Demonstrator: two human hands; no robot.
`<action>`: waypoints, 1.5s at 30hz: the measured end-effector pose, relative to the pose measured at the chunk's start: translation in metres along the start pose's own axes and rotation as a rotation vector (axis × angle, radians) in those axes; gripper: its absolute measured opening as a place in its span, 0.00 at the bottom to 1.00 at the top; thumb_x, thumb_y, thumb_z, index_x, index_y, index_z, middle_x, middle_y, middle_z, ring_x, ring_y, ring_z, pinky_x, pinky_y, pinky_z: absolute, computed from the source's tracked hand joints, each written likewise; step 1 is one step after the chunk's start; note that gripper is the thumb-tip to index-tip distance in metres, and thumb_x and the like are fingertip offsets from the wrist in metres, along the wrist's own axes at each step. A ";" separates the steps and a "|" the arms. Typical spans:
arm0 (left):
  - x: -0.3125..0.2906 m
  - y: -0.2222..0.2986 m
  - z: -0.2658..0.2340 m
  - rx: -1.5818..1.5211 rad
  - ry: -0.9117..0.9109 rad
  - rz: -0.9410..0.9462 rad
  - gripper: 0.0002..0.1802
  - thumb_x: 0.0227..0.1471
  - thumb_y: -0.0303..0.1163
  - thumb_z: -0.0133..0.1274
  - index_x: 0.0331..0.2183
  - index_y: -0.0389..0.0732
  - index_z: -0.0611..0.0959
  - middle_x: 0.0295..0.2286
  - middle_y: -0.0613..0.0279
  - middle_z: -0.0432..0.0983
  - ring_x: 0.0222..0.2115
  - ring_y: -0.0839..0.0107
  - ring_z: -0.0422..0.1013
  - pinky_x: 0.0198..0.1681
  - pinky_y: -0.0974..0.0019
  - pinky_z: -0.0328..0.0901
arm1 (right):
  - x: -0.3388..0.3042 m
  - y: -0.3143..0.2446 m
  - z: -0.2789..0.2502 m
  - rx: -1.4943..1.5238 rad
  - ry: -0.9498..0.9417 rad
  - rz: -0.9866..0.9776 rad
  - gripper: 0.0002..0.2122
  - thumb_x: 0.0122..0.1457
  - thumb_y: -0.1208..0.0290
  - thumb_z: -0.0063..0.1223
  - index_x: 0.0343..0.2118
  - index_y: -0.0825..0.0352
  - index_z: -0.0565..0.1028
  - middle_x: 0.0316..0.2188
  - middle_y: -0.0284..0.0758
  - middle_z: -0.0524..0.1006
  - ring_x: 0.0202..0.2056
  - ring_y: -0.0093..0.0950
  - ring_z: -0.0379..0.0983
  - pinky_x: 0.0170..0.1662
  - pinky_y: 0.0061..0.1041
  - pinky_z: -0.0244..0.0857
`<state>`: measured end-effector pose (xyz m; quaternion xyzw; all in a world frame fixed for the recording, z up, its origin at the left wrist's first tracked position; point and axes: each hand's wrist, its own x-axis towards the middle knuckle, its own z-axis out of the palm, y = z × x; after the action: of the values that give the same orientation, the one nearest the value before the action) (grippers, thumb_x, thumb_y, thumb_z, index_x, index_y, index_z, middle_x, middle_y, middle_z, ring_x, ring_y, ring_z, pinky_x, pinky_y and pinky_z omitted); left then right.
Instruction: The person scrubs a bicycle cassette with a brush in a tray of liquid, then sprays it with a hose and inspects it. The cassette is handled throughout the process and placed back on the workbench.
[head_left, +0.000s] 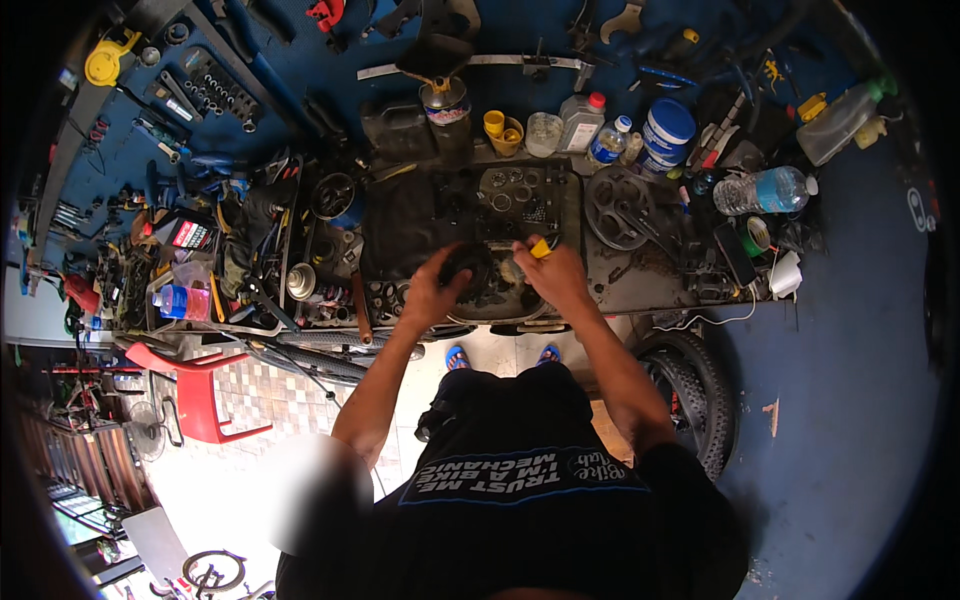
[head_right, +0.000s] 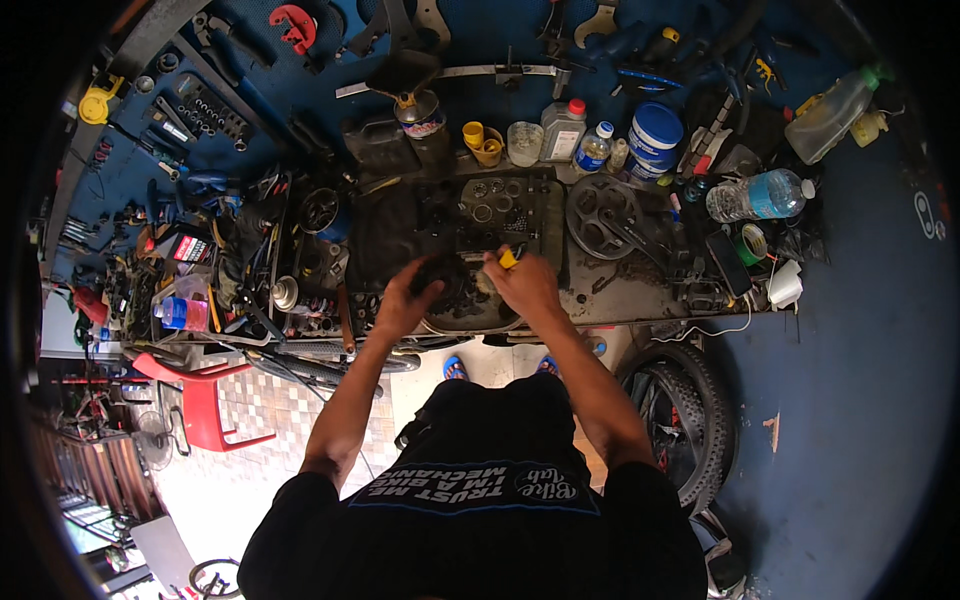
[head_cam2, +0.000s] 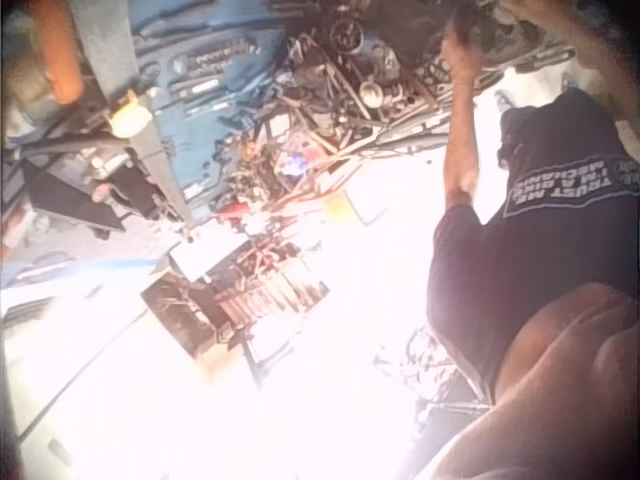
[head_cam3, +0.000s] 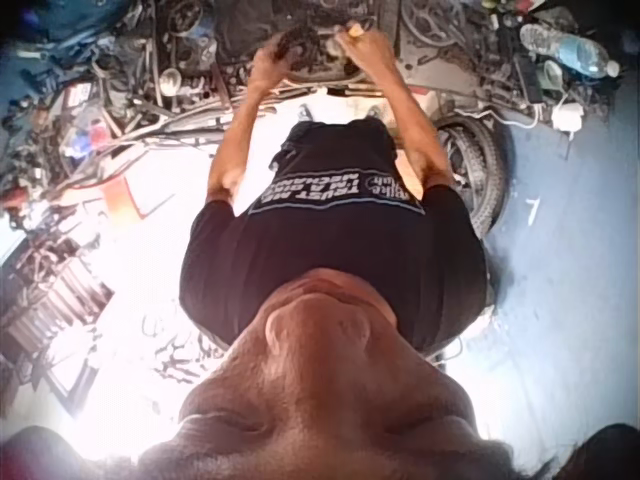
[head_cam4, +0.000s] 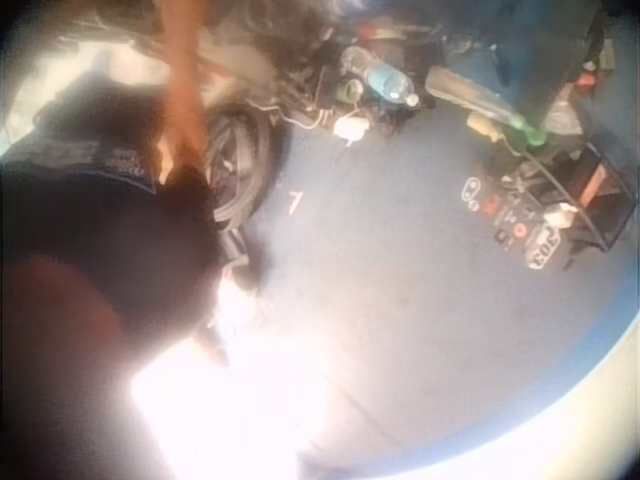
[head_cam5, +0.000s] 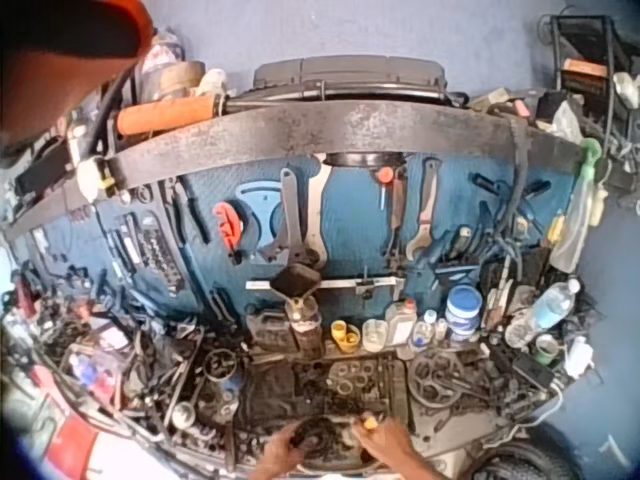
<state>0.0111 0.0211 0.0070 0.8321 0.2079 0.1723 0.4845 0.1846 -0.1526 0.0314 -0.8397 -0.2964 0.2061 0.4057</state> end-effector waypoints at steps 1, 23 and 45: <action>-0.002 -0.003 -0.006 -0.117 -0.012 -0.066 0.30 0.59 0.29 0.64 0.61 0.37 0.75 0.46 0.49 0.83 0.47 0.57 0.80 0.52 0.58 0.72 | -0.001 -0.001 -0.002 0.065 -0.056 0.072 0.17 0.66 0.51 0.55 0.37 0.62 0.82 0.20 0.39 0.82 0.24 0.37 0.82 0.30 0.35 0.72; 0.004 0.009 0.014 -0.039 0.030 -0.102 0.29 0.58 0.30 0.65 0.60 0.35 0.77 0.48 0.45 0.82 0.51 0.62 0.78 0.56 0.63 0.70 | -0.015 -0.027 0.010 0.295 0.031 -0.219 0.17 0.69 0.56 0.57 0.32 0.69 0.77 0.22 0.35 0.77 0.27 0.18 0.76 0.30 0.24 0.65; 0.013 0.027 0.014 0.231 0.111 0.183 0.31 0.55 0.28 0.63 0.61 0.49 0.77 0.43 0.40 0.79 0.46 0.39 0.77 0.48 0.45 0.73 | -0.018 -0.043 0.003 0.119 0.189 -0.531 0.08 0.61 0.69 0.67 0.31 0.68 0.80 0.25 0.41 0.80 0.28 0.41 0.77 0.35 0.35 0.69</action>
<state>0.0342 0.0058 0.0249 0.8870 0.1761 0.2361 0.3557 0.1553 -0.1418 0.0665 -0.7229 -0.4539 0.0306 0.5200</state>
